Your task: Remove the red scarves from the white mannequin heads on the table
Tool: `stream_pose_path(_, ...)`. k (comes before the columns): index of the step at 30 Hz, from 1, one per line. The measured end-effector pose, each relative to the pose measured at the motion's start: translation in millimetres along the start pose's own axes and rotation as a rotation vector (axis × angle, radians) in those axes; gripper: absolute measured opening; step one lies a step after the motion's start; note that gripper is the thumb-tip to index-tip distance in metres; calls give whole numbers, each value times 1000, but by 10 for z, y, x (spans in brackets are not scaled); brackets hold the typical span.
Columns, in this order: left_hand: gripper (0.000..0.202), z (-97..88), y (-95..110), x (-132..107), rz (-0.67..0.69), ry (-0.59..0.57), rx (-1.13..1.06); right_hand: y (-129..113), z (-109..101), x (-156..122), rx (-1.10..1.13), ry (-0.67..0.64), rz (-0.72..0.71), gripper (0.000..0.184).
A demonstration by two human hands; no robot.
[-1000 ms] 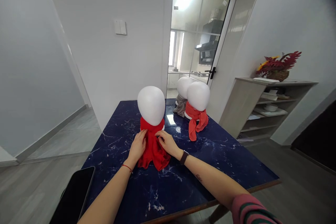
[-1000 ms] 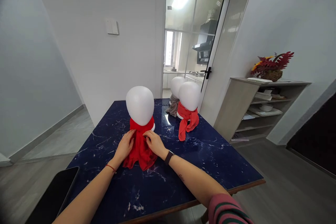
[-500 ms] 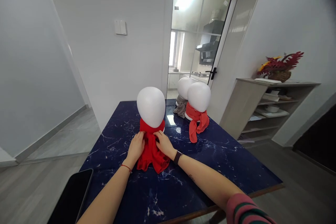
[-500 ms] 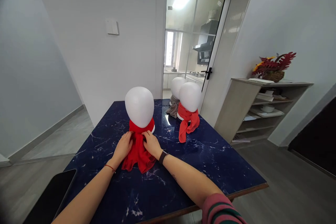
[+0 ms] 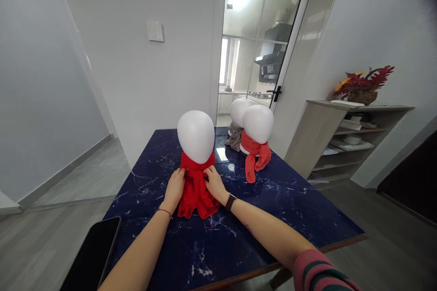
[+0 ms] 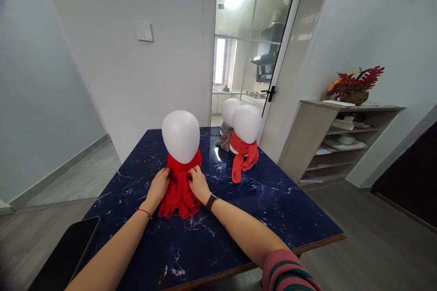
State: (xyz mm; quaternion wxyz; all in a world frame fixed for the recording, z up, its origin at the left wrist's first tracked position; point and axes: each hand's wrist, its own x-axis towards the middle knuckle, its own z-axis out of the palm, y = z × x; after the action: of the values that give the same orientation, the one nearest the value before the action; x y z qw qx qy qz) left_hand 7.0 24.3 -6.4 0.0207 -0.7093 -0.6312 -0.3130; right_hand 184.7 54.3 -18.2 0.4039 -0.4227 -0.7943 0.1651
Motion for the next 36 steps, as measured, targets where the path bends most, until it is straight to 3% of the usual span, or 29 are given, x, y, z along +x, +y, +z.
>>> stream_pose_path(7, 28, -41, -62, 16, -69, 26, 18, -85, -61, -27, -68, 61, 74, 16)
stream_pose_path(18, 29, -68, -258, 92, -233, 106, 15, -4, -164, 18, 210, 465, 168, 10)
stream_pose_path(27, 34, -51, -495, 128, -348, 247, -23, 314, -186, 105, 303, 595, 402, 15)
stream_pose_path(33, 35, -83, -337, 97, -238, 241, -22, 399, -217, 112, 300, 590, 411, 28)
stream_pose_path(36, 41, -112, -115, 17, -60, 117, 67, 273, -215, 69, 214, 510, 296, 39)
